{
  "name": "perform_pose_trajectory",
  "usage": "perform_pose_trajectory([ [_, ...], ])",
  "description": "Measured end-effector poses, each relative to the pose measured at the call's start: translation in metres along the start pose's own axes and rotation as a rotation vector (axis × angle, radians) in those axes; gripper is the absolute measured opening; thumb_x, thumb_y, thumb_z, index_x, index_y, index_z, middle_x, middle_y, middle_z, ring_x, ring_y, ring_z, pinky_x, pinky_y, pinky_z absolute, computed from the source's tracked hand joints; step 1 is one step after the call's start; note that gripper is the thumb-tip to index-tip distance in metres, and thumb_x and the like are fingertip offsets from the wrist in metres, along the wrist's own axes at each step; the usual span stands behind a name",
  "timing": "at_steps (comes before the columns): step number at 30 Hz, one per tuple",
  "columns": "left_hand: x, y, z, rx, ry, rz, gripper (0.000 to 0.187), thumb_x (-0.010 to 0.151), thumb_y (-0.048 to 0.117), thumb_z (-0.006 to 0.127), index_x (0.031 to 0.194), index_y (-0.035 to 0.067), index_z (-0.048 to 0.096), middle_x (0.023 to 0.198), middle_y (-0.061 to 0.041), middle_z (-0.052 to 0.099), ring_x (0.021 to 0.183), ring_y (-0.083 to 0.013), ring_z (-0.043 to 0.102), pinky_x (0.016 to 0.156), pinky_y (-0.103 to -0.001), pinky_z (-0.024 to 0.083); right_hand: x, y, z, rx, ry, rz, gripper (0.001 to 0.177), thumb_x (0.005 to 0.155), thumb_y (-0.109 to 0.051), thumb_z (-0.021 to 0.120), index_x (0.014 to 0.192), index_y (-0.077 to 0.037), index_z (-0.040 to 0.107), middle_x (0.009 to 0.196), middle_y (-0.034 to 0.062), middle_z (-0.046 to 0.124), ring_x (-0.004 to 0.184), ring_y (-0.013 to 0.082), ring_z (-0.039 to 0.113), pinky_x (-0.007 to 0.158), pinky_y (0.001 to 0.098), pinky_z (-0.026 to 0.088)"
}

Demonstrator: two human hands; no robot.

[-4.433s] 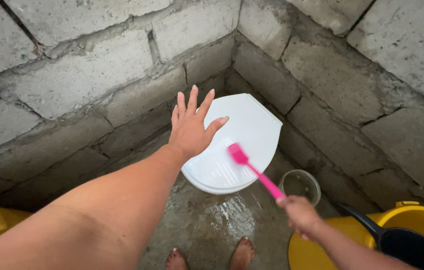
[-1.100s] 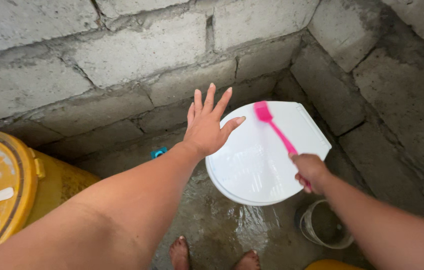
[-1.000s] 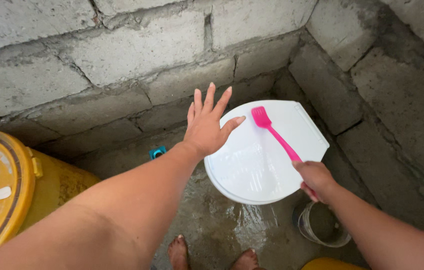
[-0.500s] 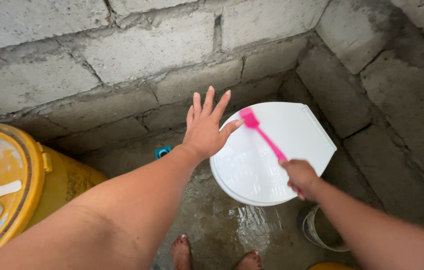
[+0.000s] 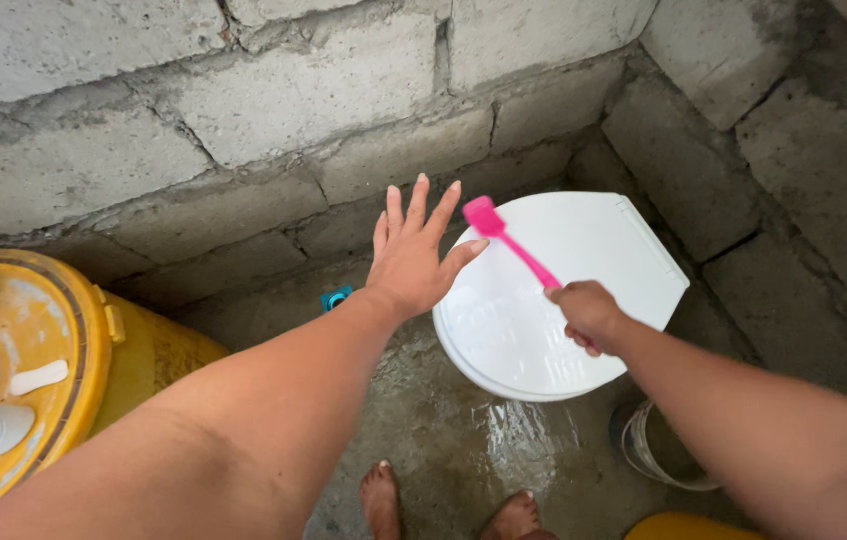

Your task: The person applies cleaning liquid to a toilet seat, scrubs the surface with a pink brush, and rinses the seat with water from a black scoop. The person repeats the rinsing process several times to remove the cleaning solution.

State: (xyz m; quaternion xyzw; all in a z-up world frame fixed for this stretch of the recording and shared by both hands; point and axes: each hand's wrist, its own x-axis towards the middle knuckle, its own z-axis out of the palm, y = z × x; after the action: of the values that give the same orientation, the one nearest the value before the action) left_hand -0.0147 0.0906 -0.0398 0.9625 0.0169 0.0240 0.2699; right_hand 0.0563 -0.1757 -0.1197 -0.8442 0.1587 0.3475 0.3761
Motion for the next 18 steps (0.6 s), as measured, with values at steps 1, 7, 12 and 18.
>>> perform_pose_trajectory([
  [1,0.0,-0.001,-0.001,-0.006,0.003,0.008,0.083,0.094,0.067,0.054,0.162,0.031,0.024,0.172,-0.014,0.005,0.156,-0.0434,-0.005,0.123,-0.055,0.005,-0.006,0.006,0.007,-0.041,-0.008,0.001,0.046,0.101,-0.041,0.054,0.124,-0.002,0.062,0.066,0.0124,0.055,0.038,0.018,0.04,0.033,0.037,0.032],
  [7,-0.004,-0.006,-0.009,-0.015,0.026,0.006,0.083,0.095,0.066,0.054,0.163,0.03,0.024,0.172,-0.015,0.007,0.157,-0.0443,-0.004,0.124,-0.055,0.005,-0.05,0.066,0.017,-0.044,-0.014,-0.004,0.047,0.101,-0.04,0.058,0.126,-0.002,0.069,0.063,0.0095,0.054,0.037,0.0153,0.039,0.032,0.0328,0.032],
  [12,-0.007,-0.009,-0.009,0.005,0.025,0.03,0.078,0.098,0.063,0.051,0.163,0.03,0.024,0.172,-0.015,0.007,0.156,-0.0453,-0.002,0.123,-0.056,0.005,-0.046,0.034,0.017,-0.033,0.034,0.025,0.047,0.099,-0.041,0.057,0.125,-0.003,0.064,0.061,0.0111,0.052,0.037,0.0196,0.039,0.034,0.0376,0.029],
  [18,-0.014,-0.017,-0.011,0.027,0.037,0.052,0.074,0.1,0.06,0.05,0.163,0.031,0.024,0.172,-0.015,0.008,0.156,-0.0457,-0.002,0.124,-0.056,0.006,-0.031,0.015,0.049,-0.075,0.004,-0.059,0.047,0.099,-0.042,0.058,0.119,-0.001,0.066,0.063,0.012,0.056,0.042,0.0199,0.046,0.038,0.0386,0.037],
])
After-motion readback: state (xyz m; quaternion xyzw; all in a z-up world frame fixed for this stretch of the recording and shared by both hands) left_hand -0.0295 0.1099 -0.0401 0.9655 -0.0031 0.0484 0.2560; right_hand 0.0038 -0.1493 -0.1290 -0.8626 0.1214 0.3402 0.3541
